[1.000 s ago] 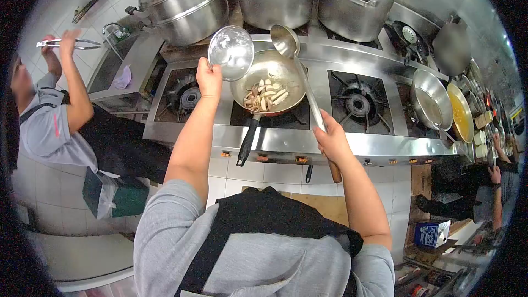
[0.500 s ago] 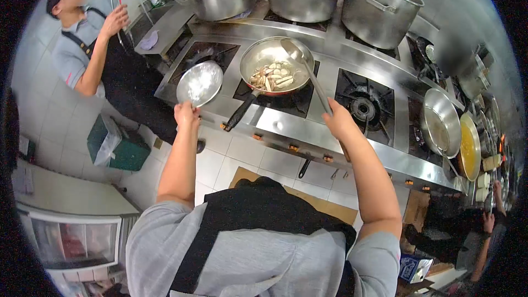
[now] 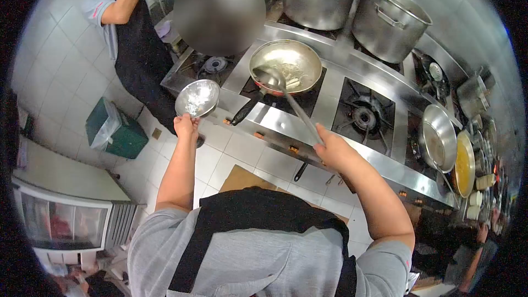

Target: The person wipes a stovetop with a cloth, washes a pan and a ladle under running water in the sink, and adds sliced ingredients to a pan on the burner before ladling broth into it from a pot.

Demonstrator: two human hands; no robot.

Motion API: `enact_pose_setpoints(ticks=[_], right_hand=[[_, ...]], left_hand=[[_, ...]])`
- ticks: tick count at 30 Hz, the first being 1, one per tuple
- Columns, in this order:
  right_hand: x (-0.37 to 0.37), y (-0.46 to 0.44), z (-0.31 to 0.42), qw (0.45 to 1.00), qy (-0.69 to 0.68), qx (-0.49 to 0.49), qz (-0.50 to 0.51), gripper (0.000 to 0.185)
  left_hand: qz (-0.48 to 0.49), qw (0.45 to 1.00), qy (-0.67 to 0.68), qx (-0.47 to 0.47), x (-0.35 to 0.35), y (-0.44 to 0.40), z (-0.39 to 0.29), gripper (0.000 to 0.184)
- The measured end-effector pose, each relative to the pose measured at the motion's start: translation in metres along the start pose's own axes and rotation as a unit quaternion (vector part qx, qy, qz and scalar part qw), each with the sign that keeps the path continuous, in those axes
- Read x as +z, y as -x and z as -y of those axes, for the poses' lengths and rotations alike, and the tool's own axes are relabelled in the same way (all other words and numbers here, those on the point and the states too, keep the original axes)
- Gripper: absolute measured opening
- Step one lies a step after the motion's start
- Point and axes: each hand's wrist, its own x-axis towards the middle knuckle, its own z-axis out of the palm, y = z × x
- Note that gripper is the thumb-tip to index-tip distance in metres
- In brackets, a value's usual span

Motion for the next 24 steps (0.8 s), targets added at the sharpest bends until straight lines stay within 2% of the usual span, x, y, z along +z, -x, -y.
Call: enact_pose_setpoints(ticks=[1, 3, 5, 7, 9, 10, 13, 14, 15, 16, 17, 19, 21, 24], right_hand=[[0.005, -0.005, 0.001, 0.999, 0.031, -0.002, 0.030, 0.059], [0.020, -0.027, -0.012, 0.999, 0.046, 0.009, 0.009, 0.060], [0.021, -0.043, -0.010, 0.995, 0.057, 0.070, -0.052, 0.059], [0.023, -0.057, -0.027, 0.991, 0.056, 0.077, -0.092, 0.059], [0.014, -0.070, -0.024, 0.981, 0.031, 0.090, -0.167, 0.057], [0.012, -0.081, -0.020, 0.977, 0.052, 0.135, -0.155, 0.057], [0.035, -0.120, -0.021, 0.978, 0.092, 0.151, -0.107, 0.058], [0.042, -0.121, -0.008, 0.981, 0.090, 0.147, -0.094, 0.058], [0.049, -0.120, 0.000, 0.986, 0.088, 0.098, -0.104, 0.060], [0.049, -0.112, 0.005, 0.982, 0.129, 0.111, -0.078, 0.061], [0.036, -0.097, 0.032, 0.976, 0.169, 0.123, -0.052, 0.062], [0.016, -0.074, 0.043, 0.943, 0.308, 0.124, -0.025, 0.065], [-0.009, -0.057, 0.050, 0.919, 0.372, 0.134, -0.011, 0.065], [-0.021, -0.054, 0.033, 0.921, 0.358, 0.145, -0.047, 0.062]], left_hand=[[0.007, 1.000, 0.000, -0.008, 0.002, -0.003, 0.001, 0.018], [0.042, 0.998, -0.020, -0.030, 0.006, -0.007, -0.006, 0.020], [0.051, 0.998, -0.020, -0.030, 0.006, -0.012, -0.011, 0.021], [0.090, 0.991, -0.095, -0.023, -0.001, -0.023, -0.014, 0.020], [0.108, 0.988, -0.111, -0.016, -0.002, -0.026, -0.020, 0.018], [0.109, 0.987, -0.116, -0.018, -0.001, -0.030, -0.020, 0.018], [0.112, 0.987, -0.117, -0.023, 0.005, -0.042, -0.018, 0.017], [0.113, 0.987, -0.114, -0.020, 0.010, -0.048, -0.018, 0.017], [0.115, 0.987, -0.113, -0.021, 0.012, -0.056, -0.014, 0.017], [0.131, 0.984, -0.117, -0.018, 0.012, -0.065, -0.007, 0.017], [0.146, 0.982, -0.123, -0.015, 0.012, -0.072, -0.002, 0.018], [0.153, 0.980, -0.125, -0.025, 0.016, -0.075, -0.004, 0.019], [0.161, 0.978, -0.129, -0.029, 0.011, -0.090, 0.011, 0.019], [0.149, 0.981, -0.115, -0.047, 0.007, -0.100, 0.024, 0.021]])
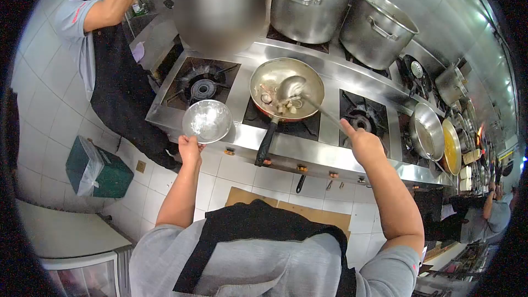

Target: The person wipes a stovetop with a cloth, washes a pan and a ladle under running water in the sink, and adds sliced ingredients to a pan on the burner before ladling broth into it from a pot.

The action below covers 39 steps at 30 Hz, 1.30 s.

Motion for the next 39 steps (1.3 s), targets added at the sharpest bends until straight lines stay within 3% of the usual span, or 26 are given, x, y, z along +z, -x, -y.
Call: enact_pose_setpoints(ticks=[1, 3, 5, 6, 7, 8, 10, 11, 13, 15, 20, 22, 27, 32, 35, 36, 39], right_hand=[[0.004, -0.002, 0.000, 1.000, 0.000, 0.001, 0.001, 0.062], [0.029, -0.013, 0.001, 0.975, -0.209, 0.074, 0.014, 0.059], [0.094, -0.019, 0.007, 0.917, -0.393, 0.027, -0.059, 0.056], [0.065, -0.009, 0.031, 0.829, -0.547, 0.096, 0.067, 0.056], [0.028, 0.008, 0.049, 0.696, -0.673, 0.160, 0.192, 0.057], [0.014, 0.016, 0.050, 0.694, -0.673, 0.161, 0.196, 0.057], [-0.001, 0.030, 0.051, 0.548, -0.793, 0.150, 0.220, 0.059], [-0.006, 0.039, 0.052, 0.545, -0.792, 0.154, 0.226, 0.059], [-0.017, 0.055, 0.053, 0.679, -0.702, 0.085, 0.198, 0.060], [-0.038, 0.068, 0.060, 0.756, -0.621, 0.085, 0.191, 0.058], [0.012, 0.038, 0.044, 0.777, -0.586, 0.038, 0.227, 0.059], [0.061, 0.009, 0.028, 0.863, -0.497, -0.004, 0.085, 0.062], [0.054, -0.024, -0.003, 0.898, -0.438, 0.016, 0.036, 0.061], [0.082, -0.051, 0.006, 0.970, -0.241, -0.004, 0.035, 0.065], [0.073, -0.031, -0.028, 0.973, -0.204, -0.092, 0.047, 0.065], [0.052, -0.020, -0.036, 0.968, -0.220, -0.081, 0.087, 0.066], [0.055, -0.021, -0.059, 0.954, -0.288, -0.066, 0.058, 0.063]], left_hand=[[-0.006, 1.000, 0.008, -0.014, 0.000, 0.000, 0.003, 0.021], [-0.006, 1.000, 0.013, -0.021, 0.002, 0.008, -0.003, 0.021], [-0.003, 0.999, 0.019, -0.038, 0.004, 0.014, -0.007, 0.021], [-0.003, 0.999, 0.020, -0.038, 0.006, 0.016, -0.006, 0.021], [-0.001, 0.999, 0.037, -0.040, 0.006, 0.020, -0.004, 0.021], [-0.001, 0.998, 0.053, -0.042, 0.005, 0.023, -0.001, 0.021], [0.000, 0.998, 0.048, -0.036, 0.005, 0.031, -0.006, 0.021], [0.003, 0.998, 0.048, -0.028, 0.004, 0.037, -0.006, 0.021], [0.004, 0.998, 0.044, -0.032, -0.002, 0.042, -0.005, 0.021], [0.004, 0.999, 0.050, -0.016, -0.002, 0.042, -0.011, 0.021], [-0.029, 0.999, 0.029, -0.015, 0.002, 0.056, -0.014, 0.021], [-0.040, 0.998, 0.047, -0.005, 0.004, 0.064, -0.017, 0.020], [-0.041, 0.998, 0.038, 0.034, 0.007, 0.082, -0.031, 0.019], [-0.039, 0.995, 0.055, 0.072, 0.021, 0.090, -0.028, 0.017], [-0.036, 0.997, 0.018, 0.072, 0.027, 0.097, -0.034, 0.016], [-0.050, 0.996, 0.011, 0.066, 0.029, 0.097, -0.034, 0.016], [-0.060, 0.995, 0.027, 0.073, 0.033, 0.103, -0.037, 0.016]])
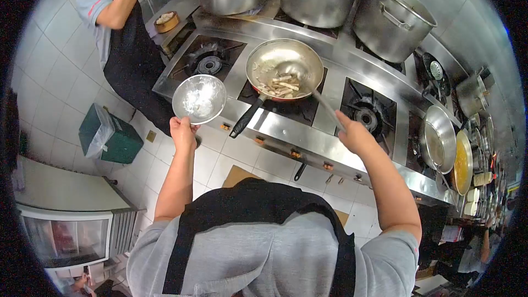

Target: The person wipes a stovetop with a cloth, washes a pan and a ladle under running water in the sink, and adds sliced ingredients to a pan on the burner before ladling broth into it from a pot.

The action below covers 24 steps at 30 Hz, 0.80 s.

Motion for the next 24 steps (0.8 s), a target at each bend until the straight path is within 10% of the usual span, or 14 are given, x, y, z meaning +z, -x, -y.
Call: enact_pose_setpoints(ticks=[5, 8, 24], right_hand=[[0.079, -0.044, -0.034, 0.972, -0.190, -0.026, -0.135, 0.058], [0.019, 0.020, 0.045, 0.905, -0.411, 0.057, 0.089, 0.057], [0.044, -0.031, 0.039, 0.976, -0.197, 0.065, -0.066, 0.060]], left_hand=[[0.003, 1.000, 0.006, -0.011, 0.003, 0.002, 0.006, 0.018], [0.006, 1.000, 0.006, -0.012, 0.004, 0.006, 0.006, 0.018], [0.026, 0.999, 0.009, -0.021, -0.020, -0.001, 0.011, 0.018]])
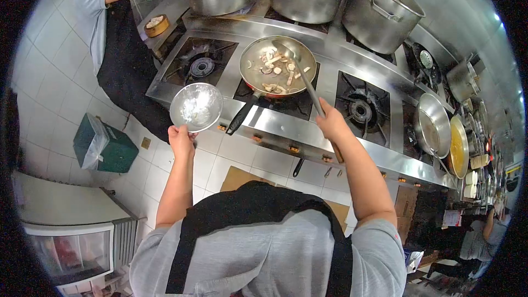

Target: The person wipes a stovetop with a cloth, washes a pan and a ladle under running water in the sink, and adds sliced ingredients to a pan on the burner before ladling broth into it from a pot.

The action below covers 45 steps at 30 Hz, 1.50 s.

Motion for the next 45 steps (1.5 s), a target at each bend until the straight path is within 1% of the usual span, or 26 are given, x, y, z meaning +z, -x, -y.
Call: enact_pose_setpoints(ticks=[1, 2, 4, 6, 8, 12, 14, 16, 18, 19, 20, 22, 26, 28, 30, 32, 33, 34, 36, 37, 38, 40, 42, 43, 44, 45], right_hand=[[0.007, -0.015, -0.017, 0.995, 0.032, -0.076, -0.060, 0.061], [0.015, -0.023, -0.018, 0.995, 0.035, -0.073, -0.060, 0.061], [0.034, -0.031, -0.009, 0.985, 0.166, -0.017, -0.033, 0.064], [0.033, -0.016, -0.004, 0.978, 0.201, -0.044, -0.014, 0.067], [0.006, 0.007, 0.003, 0.934, 0.342, -0.101, 0.035, 0.067], [-0.046, 0.030, 0.016, 0.933, 0.344, -0.067, 0.082, 0.069], [-0.053, 0.029, 0.014, 0.959, 0.275, -0.046, 0.049, 0.068], [-0.034, 0.019, 0.002, 0.964, 0.264, -0.022, 0.026, 0.066], [-0.013, 0.019, 0.007, 0.994, 0.111, -0.006, 0.011, 0.063], [-0.012, 0.029, 0.020, 0.995, 0.045, 0.065, 0.056, 0.063], [-0.019, 0.042, 0.034, 0.995, 0.045, 0.065, 0.059, 0.063], [-0.028, 0.063, 0.056, 0.988, -0.066, 0.076, 0.119, 0.064], [-0.028, 0.100, 0.073, 0.989, -0.078, 0.066, 0.109, 0.064], [-0.028, 0.109, 0.088, 0.976, -0.104, 0.106, 0.160, 0.062], [-0.018, 0.099, 0.082, 0.977, -0.071, 0.109, 0.167, 0.061], [-0.005, 0.075, 0.057, 0.982, -0.091, 0.112, 0.123, 0.061], [0.005, 0.062, 0.037, 0.996, -0.032, 0.031, 0.077, 0.062], [0.008, 0.051, 0.022, 0.996, -0.032, 0.027, 0.083, 0.062], [0.017, 0.032, -0.004, 0.996, -0.002, -0.083, -0.027, 0.062], [0.020, 0.022, -0.016, 0.972, 0.055, -0.207, -0.098, 0.062], [0.021, 0.021, -0.001, 0.973, 0.056, -0.202, -0.098, 0.062], [0.021, 0.022, 0.039, 0.993, 0.089, 0.014, -0.071, 0.061], [0.048, 0.000, 0.007, 0.992, 0.092, 0.009, -0.086, 0.063], [0.068, -0.005, -0.018, 0.972, 0.112, -0.142, -0.150, 0.062], [0.065, 0.004, 0.001, 0.998, -0.002, -0.036, -0.043, 0.061], [0.055, 0.016, 0.022, 0.999, -0.033, 0.015, -0.003, 0.061]], left_hand=[[-0.001, 1.000, 0.003, -0.001, 0.000, -0.002, 0.001, 0.019], [-0.003, 1.000, 0.006, -0.002, 0.000, -0.002, 0.003, 0.019], [-0.008, 1.000, -0.005, 0.001, 0.005, -0.002, 0.003, 0.018], [0.007, 1.000, -0.004, 0.007, 0.007, -0.006, 0.003, 0.017], [0.005, 0.999, -0.031, 0.005, 0.007, -0.011, 0.004, 0.017], [0.016, 1.000, -0.017, -0.003, 0.007, -0.023, 0.009, 0.018], [0.021, 1.000, -0.013, -0.013, 0.007, -0.026, 0.015, 0.018], [0.011, 1.000, -0.007, -0.025, 0.010, -0.029, 0.021, 0.019], [0.012, 0.999, -0.006, -0.033, 0.014, -0.037, 0.032, 0.020], [0.013, 0.999, -0.009, -0.038, 0.016, -0.042, 0.037, 0.021], [0.010, 0.999, -0.011, -0.038, 0.019, -0.046, 0.041, 0.021], [0.018, 0.999, 0.003, -0.030, 0.028, -0.054, 0.046, 0.021], [0.004, 0.997, -0.008, -0.082, 0.038, -0.073, 0.058, 0.017], [0.008, 0.997, -0.008, -0.080, 0.037, -0.080, 0.065, 0.018], [0.016, 0.997, -0.008, -0.077, 0.033, -0.083, 0.067, 0.019], [-0.017, 0.999, -0.007, -0.046, 0.029, -0.086, 0.066, 0.020], [-0.026, 0.999, 0.029, -0.033, 0.026, -0.085, 0.061, 0.021], [-0.033, 0.999, 0.028, -0.030, 0.019, -0.090, 0.056, 0.021], [-0.063, 0.996, 0.056, 0.002, 0.001, -0.108, 0.050, 0.021], [-0.058, 0.998, 0.022, 0.005, -0.007, -0.117, 0.050, 0.017], [-0.056, 0.998, 0.021, 0.001, -0.010, -0.124, 0.049, 0.017], [-0.059, 0.997, -0.013, -0.049, -0.008, -0.136, 0.048, 0.022], [-0.062, 0.996, 0.008, -0.059, -0.006, -0.144, 0.047, 0.024], [-0.068, 0.995, 0.026, -0.069, -0.002, -0.147, 0.048, 0.027], [-0.072, 0.993, 0.043, -0.082, 0.004, -0.149, 0.050, 0.032], [-0.043, 0.993, 0.065, -0.085, 0.000, -0.156, 0.054, 0.034]])
